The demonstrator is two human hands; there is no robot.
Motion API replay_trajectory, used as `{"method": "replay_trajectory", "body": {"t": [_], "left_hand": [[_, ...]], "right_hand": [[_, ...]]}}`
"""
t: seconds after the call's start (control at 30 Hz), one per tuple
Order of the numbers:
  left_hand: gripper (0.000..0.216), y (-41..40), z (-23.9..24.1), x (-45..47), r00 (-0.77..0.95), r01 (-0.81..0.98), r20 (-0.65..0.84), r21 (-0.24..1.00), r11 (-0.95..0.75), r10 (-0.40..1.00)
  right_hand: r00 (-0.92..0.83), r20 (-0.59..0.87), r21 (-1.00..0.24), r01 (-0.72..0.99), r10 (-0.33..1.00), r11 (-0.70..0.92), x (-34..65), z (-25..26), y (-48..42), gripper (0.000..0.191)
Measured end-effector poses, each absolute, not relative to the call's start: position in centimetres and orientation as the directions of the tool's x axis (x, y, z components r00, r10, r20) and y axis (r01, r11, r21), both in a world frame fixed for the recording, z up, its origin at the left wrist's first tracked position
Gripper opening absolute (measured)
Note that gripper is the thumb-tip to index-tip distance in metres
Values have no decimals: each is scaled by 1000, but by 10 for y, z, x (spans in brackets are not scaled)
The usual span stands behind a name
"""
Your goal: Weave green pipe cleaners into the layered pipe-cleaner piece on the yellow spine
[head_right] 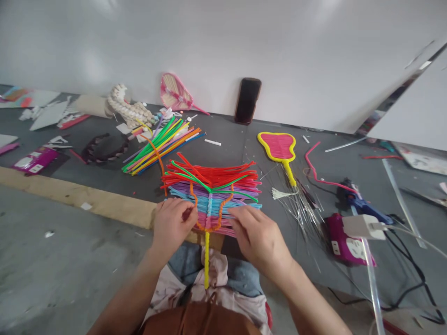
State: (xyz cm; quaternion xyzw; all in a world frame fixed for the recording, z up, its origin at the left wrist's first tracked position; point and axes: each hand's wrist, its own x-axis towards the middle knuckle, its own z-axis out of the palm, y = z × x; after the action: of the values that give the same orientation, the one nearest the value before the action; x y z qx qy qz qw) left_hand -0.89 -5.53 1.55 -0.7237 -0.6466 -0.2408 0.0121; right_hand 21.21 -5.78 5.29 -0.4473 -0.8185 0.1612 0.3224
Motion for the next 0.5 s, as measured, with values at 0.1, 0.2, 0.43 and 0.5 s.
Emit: {"method": "replay_trajectory", "body": {"t": [0.1,0.2,0.43,0.5], "left_hand": [[10,-56,18,-6,72,939,410,279,-200,909],[11,-57,21,-2,91,937,455,263,-231,886],[9,-61,21,4,97,928,495,269,-258,864],[9,-60,19,6,93,925,481,282,-255,872]], "right_hand": [[-387,400,-541,632,831,555,210,59,-39,19],[-407,394,-518,642,824,565,200,56,-22,23],[-508,402,-349,685,762,640,162,39,21,65],[-511,329,-363,708,794,606,153,32,30,73]]}}
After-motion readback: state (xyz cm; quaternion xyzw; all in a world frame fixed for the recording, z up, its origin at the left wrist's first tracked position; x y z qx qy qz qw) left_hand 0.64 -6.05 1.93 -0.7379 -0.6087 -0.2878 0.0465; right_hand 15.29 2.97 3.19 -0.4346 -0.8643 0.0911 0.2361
